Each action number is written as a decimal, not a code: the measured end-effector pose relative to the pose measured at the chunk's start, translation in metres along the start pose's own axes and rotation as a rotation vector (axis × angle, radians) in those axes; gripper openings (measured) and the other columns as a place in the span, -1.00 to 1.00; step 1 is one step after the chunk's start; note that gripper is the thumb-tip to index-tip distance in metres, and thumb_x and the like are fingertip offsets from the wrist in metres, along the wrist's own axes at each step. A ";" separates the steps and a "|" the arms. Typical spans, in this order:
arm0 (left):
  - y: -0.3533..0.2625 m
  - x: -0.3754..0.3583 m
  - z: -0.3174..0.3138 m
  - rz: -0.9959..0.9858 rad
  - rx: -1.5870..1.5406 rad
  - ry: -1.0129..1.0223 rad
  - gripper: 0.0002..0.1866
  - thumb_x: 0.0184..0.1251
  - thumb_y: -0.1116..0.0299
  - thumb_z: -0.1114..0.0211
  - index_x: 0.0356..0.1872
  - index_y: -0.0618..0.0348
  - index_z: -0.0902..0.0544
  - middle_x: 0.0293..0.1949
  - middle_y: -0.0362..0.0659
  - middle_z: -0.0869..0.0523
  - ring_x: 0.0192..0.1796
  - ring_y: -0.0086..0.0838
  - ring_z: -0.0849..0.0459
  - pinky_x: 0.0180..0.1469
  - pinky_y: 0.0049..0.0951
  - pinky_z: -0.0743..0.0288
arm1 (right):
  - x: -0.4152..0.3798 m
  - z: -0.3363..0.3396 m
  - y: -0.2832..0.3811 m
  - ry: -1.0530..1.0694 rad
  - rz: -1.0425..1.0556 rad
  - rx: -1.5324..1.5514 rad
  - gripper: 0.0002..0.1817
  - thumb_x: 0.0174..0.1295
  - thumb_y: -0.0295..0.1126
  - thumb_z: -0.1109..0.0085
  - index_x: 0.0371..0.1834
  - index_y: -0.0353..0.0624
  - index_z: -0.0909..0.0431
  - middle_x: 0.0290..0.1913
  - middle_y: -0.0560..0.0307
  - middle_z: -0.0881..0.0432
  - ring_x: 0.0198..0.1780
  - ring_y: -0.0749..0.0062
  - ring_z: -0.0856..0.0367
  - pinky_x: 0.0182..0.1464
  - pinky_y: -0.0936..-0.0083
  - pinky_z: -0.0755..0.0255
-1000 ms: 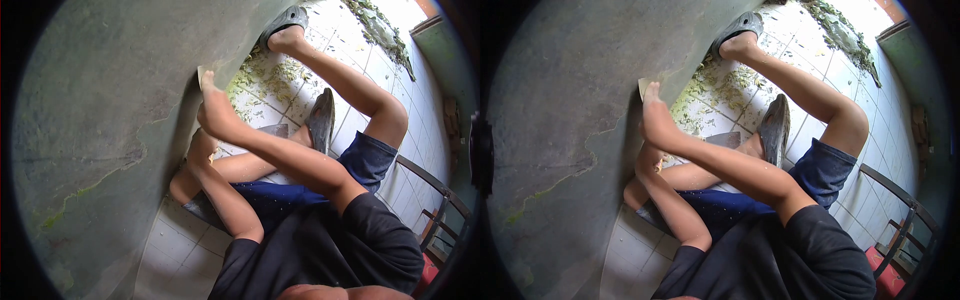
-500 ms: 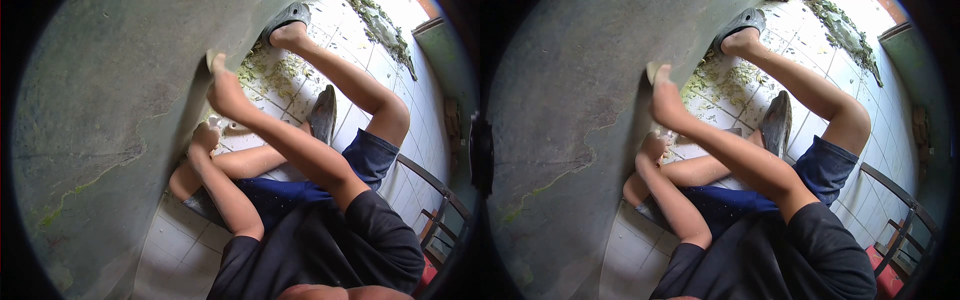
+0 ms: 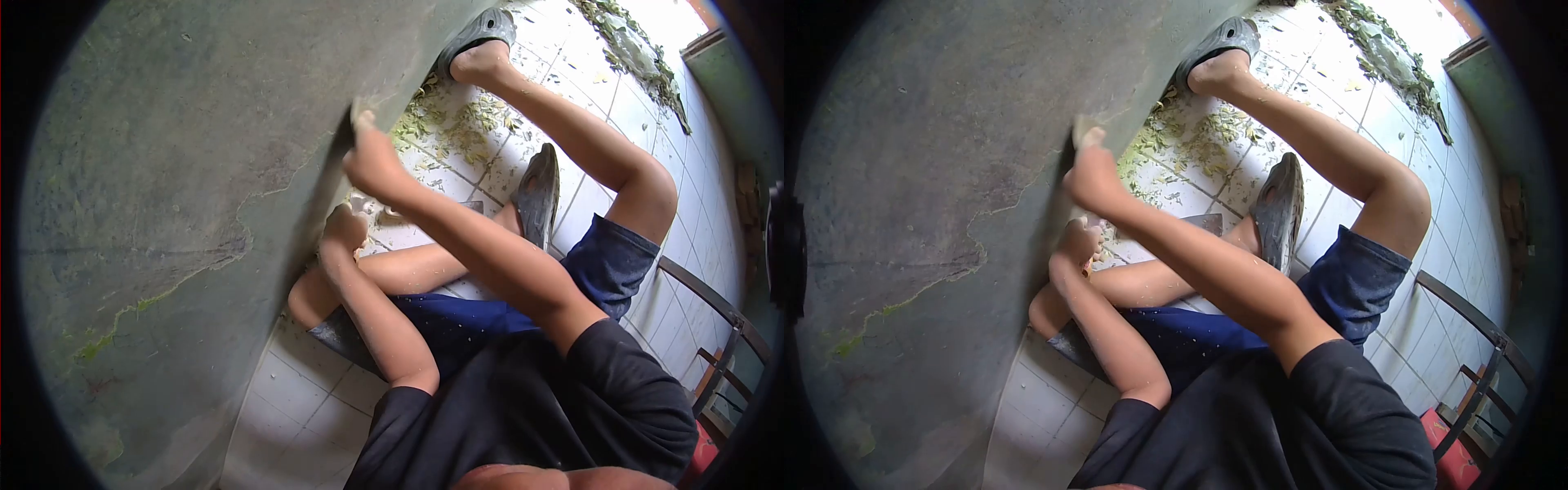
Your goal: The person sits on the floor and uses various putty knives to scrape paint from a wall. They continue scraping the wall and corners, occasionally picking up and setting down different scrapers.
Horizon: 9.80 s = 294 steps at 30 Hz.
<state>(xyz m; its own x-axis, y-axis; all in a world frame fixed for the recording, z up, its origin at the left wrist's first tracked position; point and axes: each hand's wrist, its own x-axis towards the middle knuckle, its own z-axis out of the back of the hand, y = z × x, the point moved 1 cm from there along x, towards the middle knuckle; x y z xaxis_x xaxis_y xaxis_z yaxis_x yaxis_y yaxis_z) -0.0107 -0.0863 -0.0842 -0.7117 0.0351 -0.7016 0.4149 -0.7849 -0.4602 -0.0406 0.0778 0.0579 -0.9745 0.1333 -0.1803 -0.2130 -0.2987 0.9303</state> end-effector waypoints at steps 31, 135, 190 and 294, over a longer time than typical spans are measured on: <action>0.006 -0.001 0.005 -0.111 0.376 -0.001 -0.48 0.33 0.35 -0.05 0.22 0.53 -0.54 0.08 0.42 -0.67 0.18 0.11 -0.70 0.17 -0.10 -0.56 | -0.007 -0.003 -0.011 -0.052 0.120 -0.119 -0.28 0.18 -0.66 0.07 0.44 -0.70 0.00 -0.16 -0.69 -0.61 0.00 -0.48 -0.66 0.08 0.02 -0.55; -0.121 -0.044 -0.047 -0.415 -1.431 -0.286 -0.75 0.44 0.23 -0.44 -0.19 0.24 -0.70 -0.23 -0.18 -0.74 -0.21 -0.53 -0.69 -0.05 -0.47 -0.63 | -0.043 0.097 -0.093 0.098 0.342 -0.035 -0.72 0.37 -0.42 -0.25 0.11 -0.22 -0.67 -0.31 -0.10 -0.73 -0.44 0.28 -0.62 -0.31 0.39 -0.50; -0.157 -0.040 -0.044 -0.643 -1.667 -0.100 -0.85 0.56 0.42 -0.20 -0.03 0.26 -0.66 -0.05 -0.13 -0.73 0.03 -0.53 -0.68 0.15 -0.48 -0.51 | -0.012 0.101 0.014 0.094 0.620 -0.947 -0.84 0.11 -0.44 -0.15 -0.46 -0.30 -0.66 -0.50 -0.18 -0.65 -0.36 -0.04 -0.74 -0.30 0.19 -0.61; -0.103 -0.023 -0.034 -0.236 -1.693 -0.009 -0.76 0.56 0.14 -0.25 -0.07 0.09 -0.69 -0.32 -0.33 -0.62 -0.27 -0.61 -0.60 -0.20 -0.50 -0.49 | -0.042 0.051 -0.026 0.210 -0.019 0.116 -0.50 0.26 -0.39 -0.01 0.15 -0.59 -0.53 -0.10 -0.56 -0.68 0.01 -0.28 -0.72 0.15 0.16 -0.53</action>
<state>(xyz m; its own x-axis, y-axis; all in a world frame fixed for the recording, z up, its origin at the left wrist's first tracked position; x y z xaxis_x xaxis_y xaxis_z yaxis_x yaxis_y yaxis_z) -0.0178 0.0152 -0.0396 -0.8419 0.0376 -0.5383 0.3964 0.7199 -0.5697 0.0090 0.1282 0.0575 -0.9662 -0.0656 -0.2493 -0.2336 -0.1863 0.9543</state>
